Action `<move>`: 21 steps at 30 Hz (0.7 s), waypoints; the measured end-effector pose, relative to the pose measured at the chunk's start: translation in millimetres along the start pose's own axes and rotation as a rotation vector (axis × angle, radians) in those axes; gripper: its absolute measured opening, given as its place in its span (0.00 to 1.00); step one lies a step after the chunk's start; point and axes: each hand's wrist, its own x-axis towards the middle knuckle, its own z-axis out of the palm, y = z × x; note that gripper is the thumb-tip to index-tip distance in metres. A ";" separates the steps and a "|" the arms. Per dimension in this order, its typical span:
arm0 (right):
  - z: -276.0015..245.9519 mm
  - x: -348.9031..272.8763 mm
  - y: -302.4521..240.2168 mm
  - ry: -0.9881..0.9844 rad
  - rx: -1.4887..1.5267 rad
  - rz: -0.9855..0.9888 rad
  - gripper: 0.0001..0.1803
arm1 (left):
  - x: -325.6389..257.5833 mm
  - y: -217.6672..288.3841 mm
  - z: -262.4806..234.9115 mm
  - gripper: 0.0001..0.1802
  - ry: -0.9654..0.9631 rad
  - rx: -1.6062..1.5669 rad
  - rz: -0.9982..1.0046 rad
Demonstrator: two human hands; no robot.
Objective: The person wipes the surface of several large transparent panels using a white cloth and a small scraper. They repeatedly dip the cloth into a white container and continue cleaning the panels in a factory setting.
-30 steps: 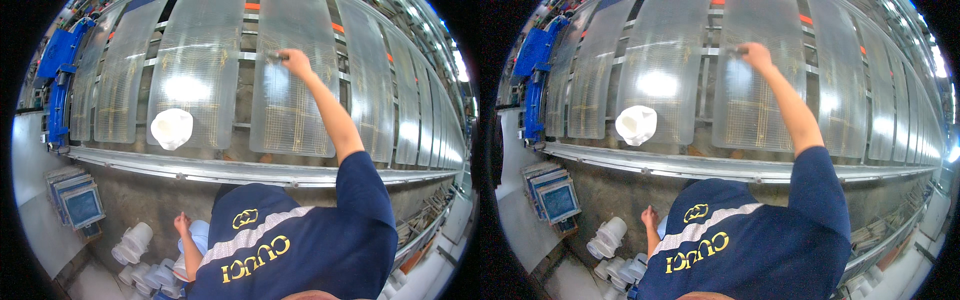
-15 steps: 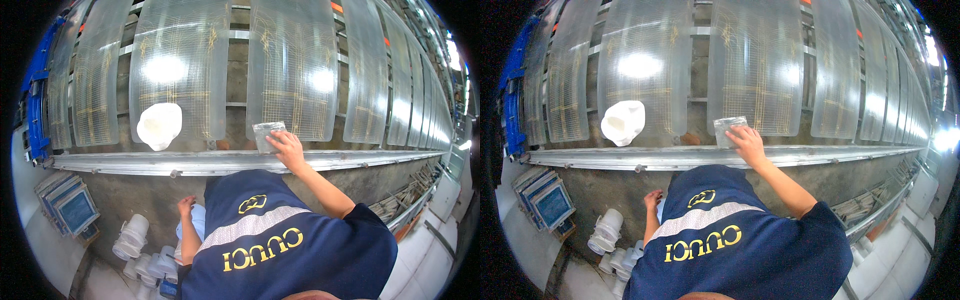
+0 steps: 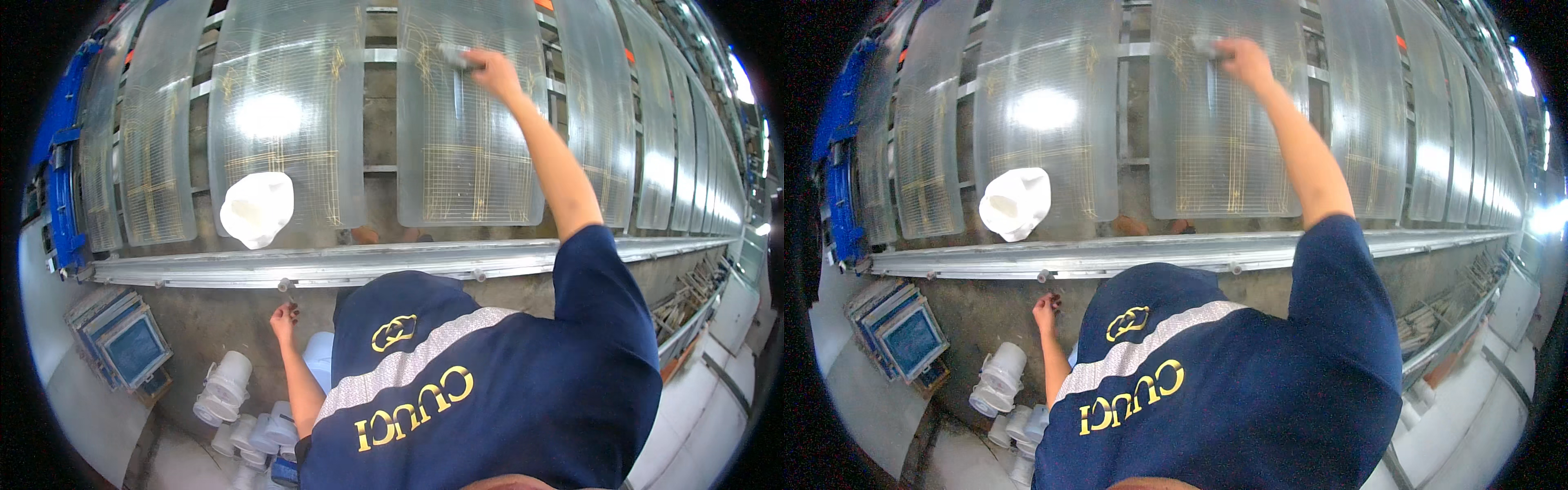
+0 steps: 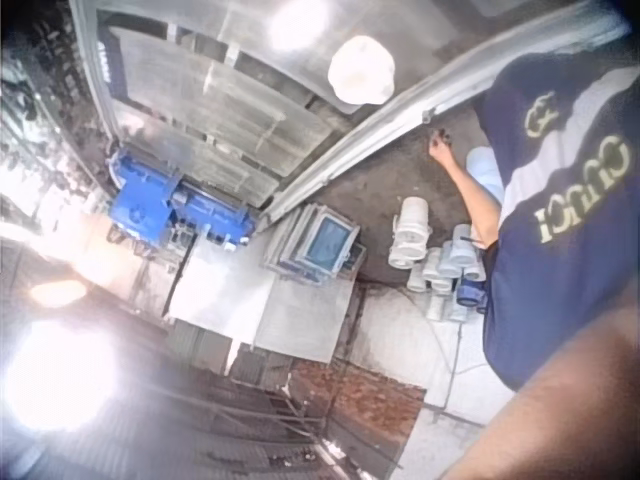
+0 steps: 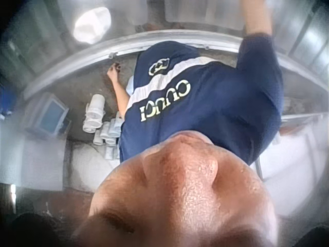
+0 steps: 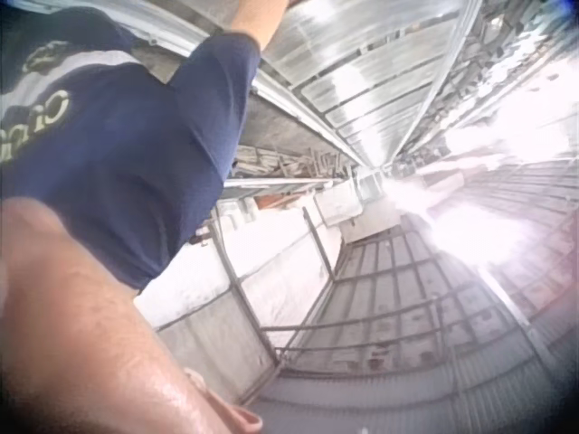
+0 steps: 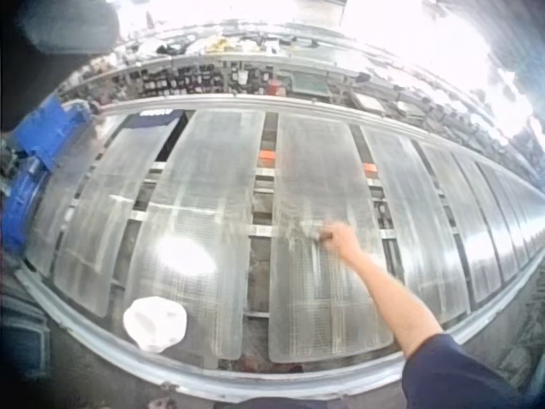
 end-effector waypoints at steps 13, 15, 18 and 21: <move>-50.8 -230.8 -107.7 -0.026 0.201 -0.065 0.33 | -27.0 -74.0 -12.8 0.17 -0.112 0.162 -0.274; -49.9 -152.2 -55.1 0.073 0.162 0.010 0.28 | -29.3 -76.3 -23.0 0.24 0.028 0.286 -0.019; -52.3 -30.0 7.0 0.075 0.041 0.166 0.25 | -43.7 -116.0 -40.9 0.38 0.318 0.473 0.412; -47.5 32.0 52.8 0.231 -0.004 0.140 0.22 | -59.5 -123.4 -42.4 0.45 0.273 0.286 0.154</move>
